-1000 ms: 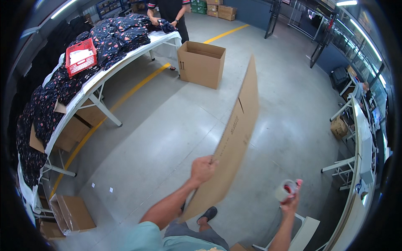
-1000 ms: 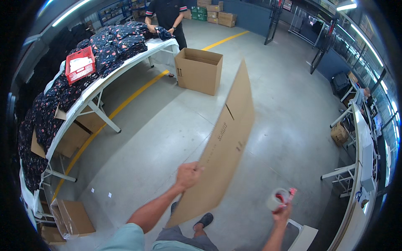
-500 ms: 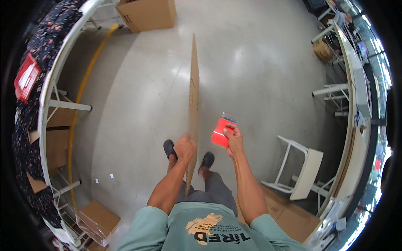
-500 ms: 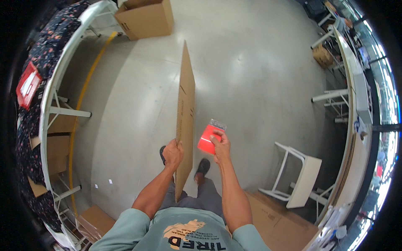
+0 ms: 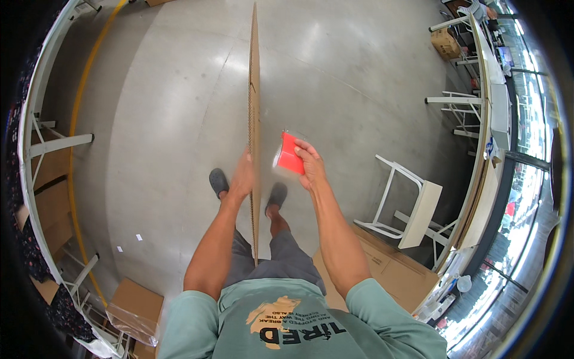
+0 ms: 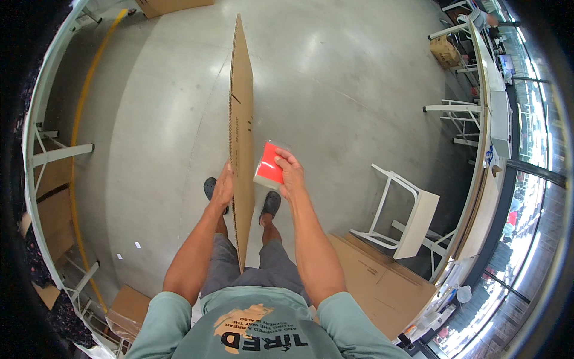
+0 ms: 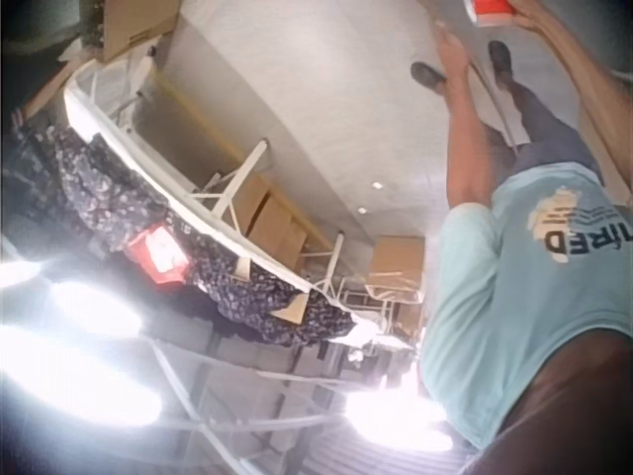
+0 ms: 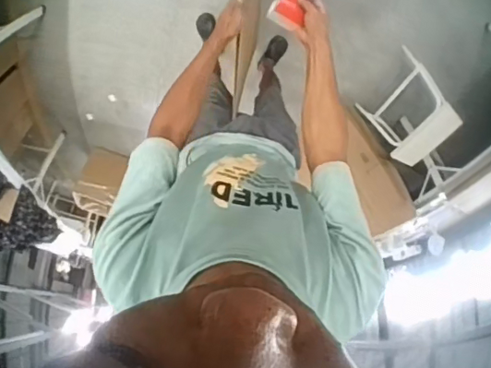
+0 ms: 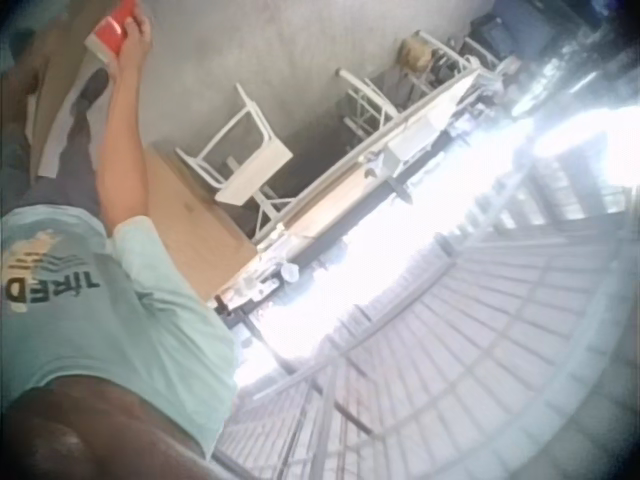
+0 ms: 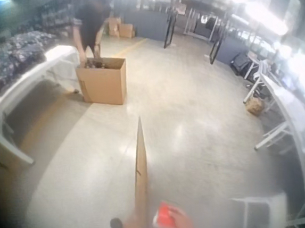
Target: The person picks up flat cardboard sheets, folds them into box shapes, and secures the seams with a tape gun. They then stack the finished boxes and continue the process with additional sheets.
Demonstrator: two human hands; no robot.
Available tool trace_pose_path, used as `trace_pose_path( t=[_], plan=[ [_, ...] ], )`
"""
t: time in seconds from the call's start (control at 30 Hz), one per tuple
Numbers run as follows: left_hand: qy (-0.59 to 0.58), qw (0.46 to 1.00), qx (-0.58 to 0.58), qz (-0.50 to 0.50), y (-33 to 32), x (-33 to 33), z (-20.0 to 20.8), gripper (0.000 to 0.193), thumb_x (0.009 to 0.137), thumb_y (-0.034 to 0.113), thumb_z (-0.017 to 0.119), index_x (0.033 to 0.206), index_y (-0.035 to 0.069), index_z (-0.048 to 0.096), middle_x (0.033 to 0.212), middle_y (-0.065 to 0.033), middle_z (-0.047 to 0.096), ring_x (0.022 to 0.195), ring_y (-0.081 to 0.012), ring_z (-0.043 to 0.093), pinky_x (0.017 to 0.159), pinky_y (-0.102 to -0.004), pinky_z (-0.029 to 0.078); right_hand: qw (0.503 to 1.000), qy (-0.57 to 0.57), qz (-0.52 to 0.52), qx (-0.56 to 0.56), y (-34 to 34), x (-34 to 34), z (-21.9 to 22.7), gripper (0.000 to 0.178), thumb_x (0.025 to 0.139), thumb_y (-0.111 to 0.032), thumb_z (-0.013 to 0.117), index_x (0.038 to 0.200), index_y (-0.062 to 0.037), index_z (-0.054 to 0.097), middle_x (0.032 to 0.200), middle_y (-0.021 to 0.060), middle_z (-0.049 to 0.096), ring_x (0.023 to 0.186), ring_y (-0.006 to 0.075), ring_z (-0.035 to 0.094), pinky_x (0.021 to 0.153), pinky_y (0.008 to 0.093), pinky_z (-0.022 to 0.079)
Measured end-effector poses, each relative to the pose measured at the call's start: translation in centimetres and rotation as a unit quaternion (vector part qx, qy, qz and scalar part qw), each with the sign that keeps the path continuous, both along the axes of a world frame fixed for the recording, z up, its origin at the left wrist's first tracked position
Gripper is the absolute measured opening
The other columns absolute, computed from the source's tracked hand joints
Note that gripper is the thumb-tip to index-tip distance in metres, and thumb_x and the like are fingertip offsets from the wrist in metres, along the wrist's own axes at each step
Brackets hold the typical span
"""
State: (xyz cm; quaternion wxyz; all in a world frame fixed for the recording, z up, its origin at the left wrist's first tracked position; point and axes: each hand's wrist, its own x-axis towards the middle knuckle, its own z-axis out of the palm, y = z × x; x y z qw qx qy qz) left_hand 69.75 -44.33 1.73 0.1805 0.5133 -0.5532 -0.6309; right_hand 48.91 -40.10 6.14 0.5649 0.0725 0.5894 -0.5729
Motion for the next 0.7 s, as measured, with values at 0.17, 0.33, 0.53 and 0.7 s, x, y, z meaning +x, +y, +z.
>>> trace_pose_path(
  t=[0.17,0.33,0.53,0.7],
  plan=[
    [0.079,0.995,0.056,-0.004,-0.5,0.4,-0.7,0.069,0.11,0.043,0.032,0.161,-0.002,0.021,0.165,-0.0212,0.03,0.153,-0.0334,0.03,0.124,-0.0402,0.025,0.991,-0.126,-0.024,0.035,-0.7,-0.1,0.4,0.044,0.097,-0.01,0.069,0.139,-0.0073,0.055,0.133,0.0112,0.063,0.121,0.0251,0.062,0.104,0.0442,0.055],
    [0.091,0.983,0.156,-0.021,-0.8,0.9,-0.8,0.067,0.11,0.043,0.037,0.163,0.006,0.022,0.166,-0.0171,0.031,0.153,-0.0295,0.03,0.124,-0.0378,0.024,0.977,-0.175,-0.112,0.036,0.2,0.3,0.7,0.057,0.099,-0.012,0.068,0.15,-0.0092,0.044,0.143,0.0113,0.056,0.131,0.0275,0.056,0.112,0.0475,0.048],
    [0.098,0.985,0.141,-0.019,-0.4,0.7,-0.6,0.068,0.109,0.042,0.041,0.162,0.002,0.023,0.165,-0.0175,0.032,0.153,-0.0286,0.03,0.124,-0.0375,0.023,0.97,-0.205,-0.133,0.002,1.9,-0.3,1.6,0.058,0.099,-0.011,0.067,0.152,-0.0085,0.042,0.147,0.011,0.054,0.134,0.0266,0.053,0.114,0.047,0.046],
    [0.11,0.982,0.15,-0.027,-0.5,0.4,0.8,0.072,0.109,0.043,0.044,0.161,-0.001,0.023,0.165,-0.0189,0.031,0.154,-0.0299,0.028,0.125,-0.0391,0.022,0.986,-0.154,-0.053,-0.041,2.6,-0.6,1.3,0.057,0.1,-0.013,0.066,0.152,-0.0068,0.042,0.148,0.0106,0.053,0.134,0.0266,0.053,0.116,0.0456,0.045]
  ],
)
